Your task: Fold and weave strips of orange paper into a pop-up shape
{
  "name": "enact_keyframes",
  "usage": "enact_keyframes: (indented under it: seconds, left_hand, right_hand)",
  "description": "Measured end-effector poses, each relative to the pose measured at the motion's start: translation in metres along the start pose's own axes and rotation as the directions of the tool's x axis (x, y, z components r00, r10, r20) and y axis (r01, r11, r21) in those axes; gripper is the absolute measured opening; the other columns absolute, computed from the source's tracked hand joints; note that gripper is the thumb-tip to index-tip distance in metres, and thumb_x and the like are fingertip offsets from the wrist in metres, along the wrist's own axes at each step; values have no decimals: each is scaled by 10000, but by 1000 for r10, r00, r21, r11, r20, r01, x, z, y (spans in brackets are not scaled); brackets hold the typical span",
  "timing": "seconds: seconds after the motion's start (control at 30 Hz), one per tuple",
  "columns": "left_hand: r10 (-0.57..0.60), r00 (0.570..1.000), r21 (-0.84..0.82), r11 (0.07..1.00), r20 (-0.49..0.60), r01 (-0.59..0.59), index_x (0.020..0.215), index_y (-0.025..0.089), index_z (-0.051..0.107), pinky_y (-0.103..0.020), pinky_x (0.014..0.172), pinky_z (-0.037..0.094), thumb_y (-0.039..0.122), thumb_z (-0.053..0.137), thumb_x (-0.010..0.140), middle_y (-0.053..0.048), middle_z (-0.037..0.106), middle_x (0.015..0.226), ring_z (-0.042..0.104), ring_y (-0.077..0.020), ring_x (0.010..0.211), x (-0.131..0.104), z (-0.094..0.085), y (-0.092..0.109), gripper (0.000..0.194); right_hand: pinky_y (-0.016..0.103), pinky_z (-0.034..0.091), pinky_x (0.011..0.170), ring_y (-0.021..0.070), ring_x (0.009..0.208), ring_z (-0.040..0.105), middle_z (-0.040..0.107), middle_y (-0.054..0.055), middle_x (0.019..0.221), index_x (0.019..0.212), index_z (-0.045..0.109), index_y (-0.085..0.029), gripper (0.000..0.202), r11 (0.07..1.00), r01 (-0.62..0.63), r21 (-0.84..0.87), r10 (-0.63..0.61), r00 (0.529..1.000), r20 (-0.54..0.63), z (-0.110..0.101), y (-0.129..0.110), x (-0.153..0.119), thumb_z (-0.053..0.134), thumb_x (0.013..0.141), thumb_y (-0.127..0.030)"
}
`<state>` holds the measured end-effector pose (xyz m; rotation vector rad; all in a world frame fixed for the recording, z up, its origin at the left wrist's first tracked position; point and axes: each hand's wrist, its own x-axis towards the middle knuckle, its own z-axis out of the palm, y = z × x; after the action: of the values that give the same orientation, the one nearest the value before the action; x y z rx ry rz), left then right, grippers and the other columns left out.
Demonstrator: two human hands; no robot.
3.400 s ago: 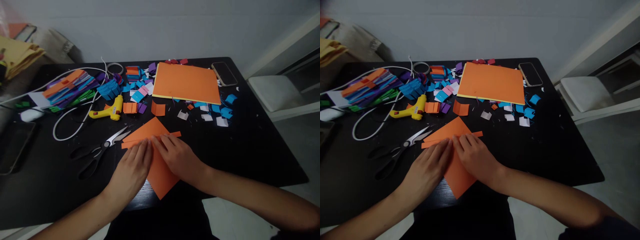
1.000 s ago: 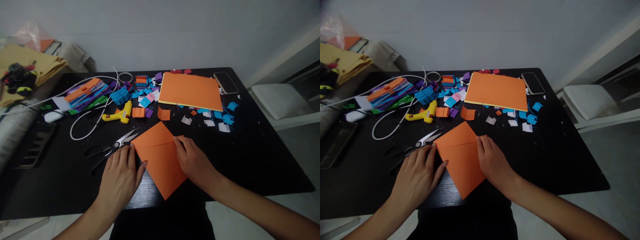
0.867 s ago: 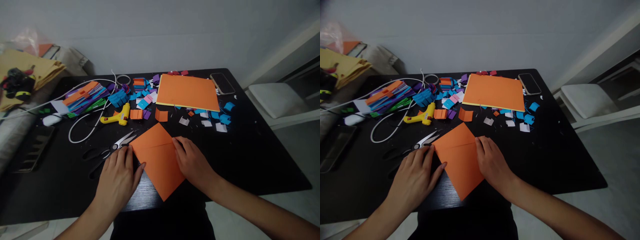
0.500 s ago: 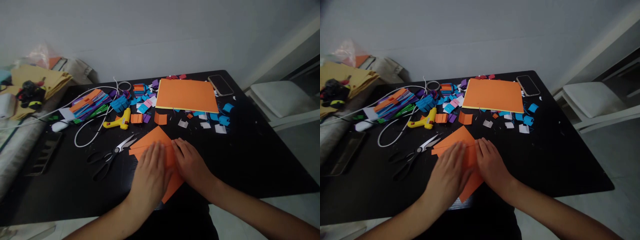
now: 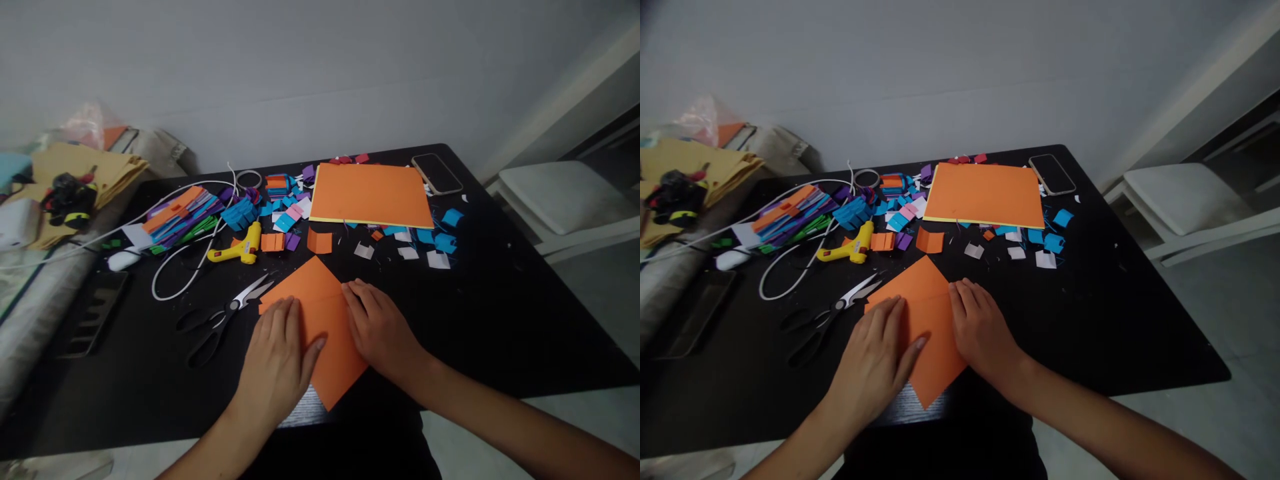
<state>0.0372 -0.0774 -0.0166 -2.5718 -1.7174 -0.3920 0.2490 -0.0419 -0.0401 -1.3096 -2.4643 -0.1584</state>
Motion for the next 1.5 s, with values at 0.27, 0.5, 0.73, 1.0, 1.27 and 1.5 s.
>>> enact_keyframes:
  seconds: [0.27,0.5,0.73,1.0,1.27,1.5]
  left_hand:
    - [-43,999,50,998,-27,44,1394,-18,489,-564,1021,543,492,535,1013,-276,606,1299,603,-398,1216,-22,-8,-30,638]
    - [-54,997,74,996,-53,58,1432,0,469,-565,1031,540,530,502,1017,-279,600,1339,582,-409,1262,-30,1,-32,674]
    - [-49,998,108,993,-50,54,1416,-21,504,-532,1024,543,524,508,1016,-279,597,1355,586,-403,1248,-32,4,-31,675]
    - [-57,997,113,992,-60,64,1387,-41,524,-542,981,547,530,505,1016,-294,607,1325,593,-414,1221,-31,3,-30,681]
    - [-53,996,100,993,-65,59,1381,-49,519,-543,981,543,522,516,1013,-300,606,1313,592,-414,1223,-30,3,-29,679]
    - [-49,997,111,992,-57,55,1390,-30,511,-542,967,551,524,502,1020,-290,602,1314,592,-412,1214,-30,2,-29,666]
  right_hand:
    - [469,600,989,338,1189,652,689,259,1248,1318,634,59,396,1000,14,-20,-14,1000,4,-4,2,1,499,963,-56]
    - [526,565,1017,366,1118,645,680,263,1223,1285,646,53,408,999,9,-33,-5,994,107,-9,-16,19,501,915,-39]
    - [496,465,1189,381,1370,542,592,280,1441,1399,552,75,477,959,202,198,-236,957,165,3,-49,31,472,1000,-172]
    - [505,548,1106,357,1309,625,644,250,1408,1341,634,35,429,967,76,242,-100,991,87,-7,-33,23,456,1026,-197]
    - [525,553,1099,342,1309,635,659,214,1406,1360,639,-15,445,969,-76,236,54,994,97,-16,-3,6,547,1013,-278]
    - [549,584,1032,344,1233,652,717,124,1346,1319,684,-107,376,978,-138,156,129,990,63,-20,20,-3,562,1003,-270]
